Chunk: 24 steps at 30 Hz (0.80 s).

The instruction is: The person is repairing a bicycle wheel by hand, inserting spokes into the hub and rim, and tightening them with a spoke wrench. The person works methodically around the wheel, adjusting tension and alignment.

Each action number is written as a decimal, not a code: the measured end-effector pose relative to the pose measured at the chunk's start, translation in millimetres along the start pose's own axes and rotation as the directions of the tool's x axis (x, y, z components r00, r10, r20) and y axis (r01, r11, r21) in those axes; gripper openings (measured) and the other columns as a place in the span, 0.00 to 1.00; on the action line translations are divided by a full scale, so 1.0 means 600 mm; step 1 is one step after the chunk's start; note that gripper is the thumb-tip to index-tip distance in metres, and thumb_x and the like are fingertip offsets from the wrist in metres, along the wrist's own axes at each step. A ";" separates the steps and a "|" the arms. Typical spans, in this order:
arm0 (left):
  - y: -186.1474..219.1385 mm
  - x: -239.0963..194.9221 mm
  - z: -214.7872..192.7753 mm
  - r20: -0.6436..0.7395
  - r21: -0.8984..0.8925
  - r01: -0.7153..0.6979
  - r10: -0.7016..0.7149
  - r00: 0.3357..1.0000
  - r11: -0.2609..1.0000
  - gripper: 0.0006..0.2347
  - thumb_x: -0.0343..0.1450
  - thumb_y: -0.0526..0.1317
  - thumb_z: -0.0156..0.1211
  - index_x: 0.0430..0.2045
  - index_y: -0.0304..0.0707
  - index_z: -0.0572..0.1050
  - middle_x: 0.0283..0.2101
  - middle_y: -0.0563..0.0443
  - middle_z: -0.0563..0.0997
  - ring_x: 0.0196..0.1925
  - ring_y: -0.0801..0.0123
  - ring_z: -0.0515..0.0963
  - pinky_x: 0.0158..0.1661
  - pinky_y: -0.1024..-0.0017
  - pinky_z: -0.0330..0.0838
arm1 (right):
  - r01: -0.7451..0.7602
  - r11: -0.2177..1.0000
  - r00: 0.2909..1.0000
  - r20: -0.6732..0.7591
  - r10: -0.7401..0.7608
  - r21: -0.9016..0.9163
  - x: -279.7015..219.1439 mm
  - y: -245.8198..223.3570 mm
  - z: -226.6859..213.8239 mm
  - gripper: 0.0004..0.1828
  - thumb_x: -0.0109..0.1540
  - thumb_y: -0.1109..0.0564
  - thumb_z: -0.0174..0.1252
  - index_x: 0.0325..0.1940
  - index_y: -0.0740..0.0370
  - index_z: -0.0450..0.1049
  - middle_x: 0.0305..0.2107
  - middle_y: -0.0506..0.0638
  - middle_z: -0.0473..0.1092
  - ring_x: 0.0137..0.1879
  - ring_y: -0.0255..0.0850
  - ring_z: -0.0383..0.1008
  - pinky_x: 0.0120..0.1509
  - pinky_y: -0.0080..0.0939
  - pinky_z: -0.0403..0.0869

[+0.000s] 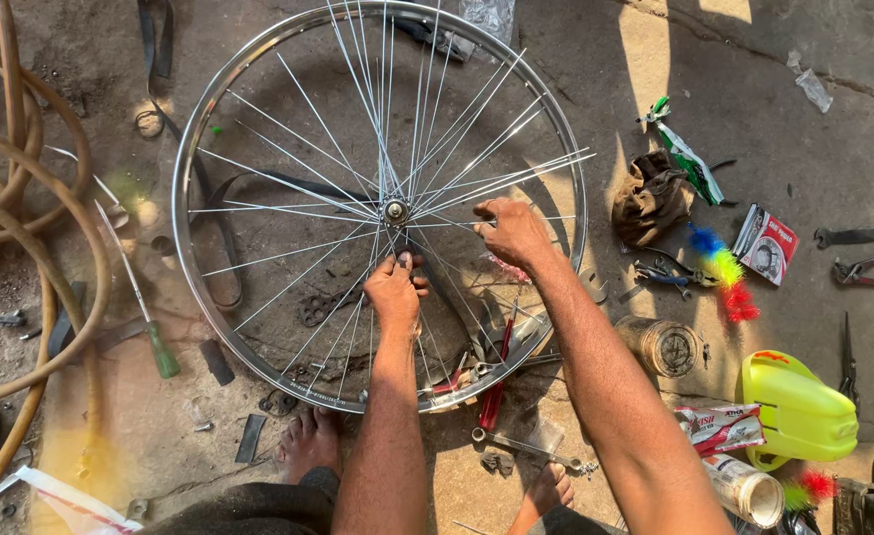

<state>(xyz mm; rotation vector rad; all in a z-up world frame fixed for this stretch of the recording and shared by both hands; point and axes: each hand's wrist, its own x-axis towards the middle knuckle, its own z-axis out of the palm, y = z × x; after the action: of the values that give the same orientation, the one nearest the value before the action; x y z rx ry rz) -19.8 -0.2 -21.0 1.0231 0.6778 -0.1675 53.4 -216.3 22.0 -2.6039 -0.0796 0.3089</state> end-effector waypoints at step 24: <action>-0.013 0.011 0.021 -0.073 -0.005 0.060 -0.061 0.995 0.998 0.14 0.78 0.42 0.57 0.35 0.23 0.76 0.27 0.47 0.80 0.21 0.70 0.78 0.21 0.73 0.72 | 0.310 -0.367 0.642 0.092 0.761 0.877 -0.187 -0.093 0.111 0.05 0.64 0.55 0.60 0.37 0.57 0.71 0.24 0.40 0.62 0.21 0.29 0.55 0.26 0.33 0.59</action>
<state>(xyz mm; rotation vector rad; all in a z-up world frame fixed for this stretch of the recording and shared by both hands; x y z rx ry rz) -12.5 -13.7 -26.0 1.0106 0.7761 -0.1824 -71.1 -148.3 16.4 -0.5775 0.8528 -0.3952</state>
